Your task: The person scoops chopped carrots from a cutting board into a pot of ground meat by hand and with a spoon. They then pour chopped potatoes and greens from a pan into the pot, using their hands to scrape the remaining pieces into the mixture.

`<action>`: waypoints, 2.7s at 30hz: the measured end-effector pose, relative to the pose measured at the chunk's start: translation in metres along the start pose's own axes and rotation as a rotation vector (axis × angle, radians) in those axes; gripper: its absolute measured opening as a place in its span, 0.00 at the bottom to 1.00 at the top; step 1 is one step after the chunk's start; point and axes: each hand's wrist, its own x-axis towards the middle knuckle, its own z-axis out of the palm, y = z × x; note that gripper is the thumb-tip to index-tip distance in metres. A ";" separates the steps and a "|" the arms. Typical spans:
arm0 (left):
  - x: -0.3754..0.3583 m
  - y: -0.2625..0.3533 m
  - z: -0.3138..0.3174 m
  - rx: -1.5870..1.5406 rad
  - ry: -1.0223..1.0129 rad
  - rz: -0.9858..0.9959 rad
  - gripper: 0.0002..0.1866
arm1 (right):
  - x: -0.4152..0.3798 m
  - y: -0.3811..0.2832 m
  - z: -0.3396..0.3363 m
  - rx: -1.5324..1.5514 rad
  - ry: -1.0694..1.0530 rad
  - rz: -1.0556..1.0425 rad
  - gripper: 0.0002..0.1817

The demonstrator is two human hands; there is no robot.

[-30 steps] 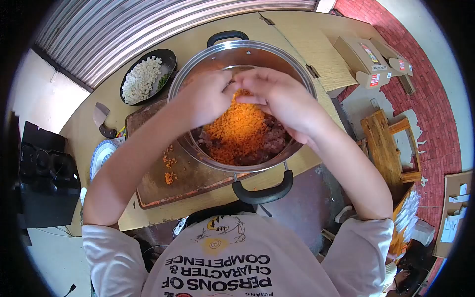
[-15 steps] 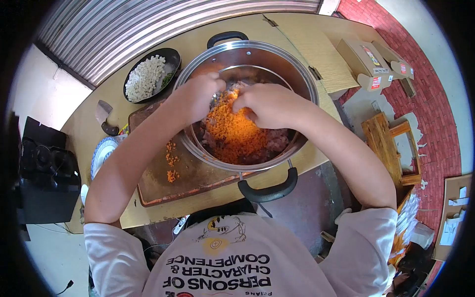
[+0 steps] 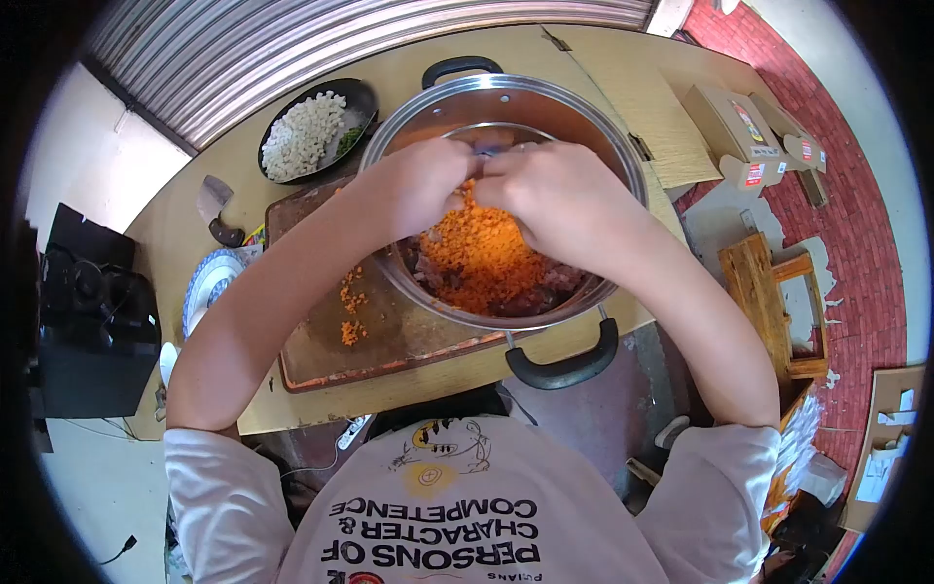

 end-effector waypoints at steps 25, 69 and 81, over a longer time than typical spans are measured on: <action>-0.036 -0.017 -0.035 -0.399 0.452 0.320 0.13 | 0.103 -0.136 0.180 0.548 0.091 0.567 0.27; -0.224 -0.009 0.067 -0.614 0.598 -0.515 0.22 | 0.048 -0.152 0.163 0.553 0.235 0.400 0.25; -0.209 -0.021 0.072 -0.948 0.497 -0.545 0.22 | 0.026 -0.167 0.131 0.437 0.121 0.422 0.31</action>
